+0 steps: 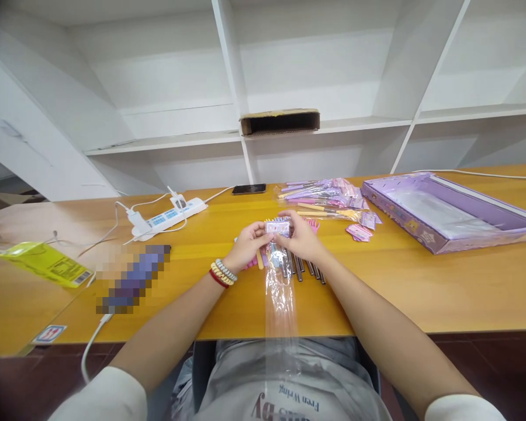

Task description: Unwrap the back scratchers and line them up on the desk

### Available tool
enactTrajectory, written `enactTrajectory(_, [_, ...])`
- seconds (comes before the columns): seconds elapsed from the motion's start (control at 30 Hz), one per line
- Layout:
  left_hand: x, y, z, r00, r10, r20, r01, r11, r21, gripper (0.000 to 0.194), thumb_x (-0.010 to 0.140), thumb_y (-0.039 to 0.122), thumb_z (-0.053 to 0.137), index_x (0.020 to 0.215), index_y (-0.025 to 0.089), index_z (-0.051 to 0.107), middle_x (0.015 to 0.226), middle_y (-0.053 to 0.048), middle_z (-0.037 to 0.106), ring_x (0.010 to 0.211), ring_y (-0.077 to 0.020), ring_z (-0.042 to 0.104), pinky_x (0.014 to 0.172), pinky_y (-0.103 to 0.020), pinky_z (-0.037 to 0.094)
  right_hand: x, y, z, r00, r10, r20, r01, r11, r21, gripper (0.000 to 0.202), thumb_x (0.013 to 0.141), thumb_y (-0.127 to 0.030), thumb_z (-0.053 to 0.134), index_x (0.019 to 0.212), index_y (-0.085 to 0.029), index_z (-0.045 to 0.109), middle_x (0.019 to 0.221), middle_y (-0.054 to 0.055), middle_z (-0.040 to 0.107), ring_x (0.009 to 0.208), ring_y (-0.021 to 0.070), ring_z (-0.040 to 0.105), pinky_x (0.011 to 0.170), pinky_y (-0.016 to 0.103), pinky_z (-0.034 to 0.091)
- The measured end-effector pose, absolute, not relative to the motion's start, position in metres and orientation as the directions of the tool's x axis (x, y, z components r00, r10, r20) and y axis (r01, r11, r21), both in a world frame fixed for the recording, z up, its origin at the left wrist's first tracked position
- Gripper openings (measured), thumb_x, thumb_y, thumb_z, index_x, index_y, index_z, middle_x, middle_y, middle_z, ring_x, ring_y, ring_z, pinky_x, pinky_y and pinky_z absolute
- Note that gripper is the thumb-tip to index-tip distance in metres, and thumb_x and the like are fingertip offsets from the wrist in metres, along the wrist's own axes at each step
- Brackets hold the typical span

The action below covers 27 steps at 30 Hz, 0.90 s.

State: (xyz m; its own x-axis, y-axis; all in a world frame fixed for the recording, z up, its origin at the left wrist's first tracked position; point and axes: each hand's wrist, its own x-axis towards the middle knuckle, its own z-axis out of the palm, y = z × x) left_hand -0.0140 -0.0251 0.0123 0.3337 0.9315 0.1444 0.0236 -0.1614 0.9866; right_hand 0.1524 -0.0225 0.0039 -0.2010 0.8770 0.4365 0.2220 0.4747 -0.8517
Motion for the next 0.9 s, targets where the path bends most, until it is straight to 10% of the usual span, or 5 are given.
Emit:
enactTrajectory(0.3, [-0.015, -0.028, 0.013, 0.3, 0.947, 0.116, 0.087, -0.149, 0.985, 0.046, 0.074, 0.031, 0.063, 0.113, 0.019, 0.042, 0.065, 0.005, 0.053, 0.039, -0.0054, 0.045, 0.033, -0.016, 0.032, 0.158, -0.025, 0.011, -0.192, 0.752, 0.631, 0.56, 0.612, -0.558, 0.019, 0.079, -0.032, 0.056, 0.091, -0.017, 0.059, 0.059, -0.002, 0.054, 0.05, 0.0094, 0.045, 0.053, 0.023, 0.036])
enactTrajectory(0.67, [-0.011, -0.027, 0.002, 0.337, 0.866, 0.369, 0.182, -0.444, 0.877, 0.034, 0.077, 0.021, 0.056, 0.105, 0.019, 0.038, 0.063, 0.008, 0.043, 0.049, -0.005, 0.042, 0.048, -0.017, 0.034, 0.157, -0.019, 0.011, -0.05, 0.917, 0.396, 0.243, 0.396, -0.886, 0.042, 0.08, -0.053, 0.051, 0.058, -0.017, 0.048, 0.046, -0.003, 0.044, 0.042, 0.0079, 0.039, 0.041, 0.022, 0.029])
enactTrajectory(0.9, [-0.014, -0.034, 0.004, 0.447, 0.702, 0.554, 0.373, -0.709, 0.598, 0.013, 0.082, 0.023, 0.05, 0.092, 0.018, 0.056, 0.07, 0.002, 0.054, 0.058, -0.0079, 0.046, 0.057, -0.022, 0.038, 0.156, -0.015, 0.009, -0.032, 0.971, 0.237, 0.082, 0.239, -0.968, 0.054, 0.075, -0.068, 0.046, 0.053, -0.019, 0.043, 0.041, -0.003, 0.043, 0.033, 0.0086, 0.037, 0.034, 0.023, 0.027])
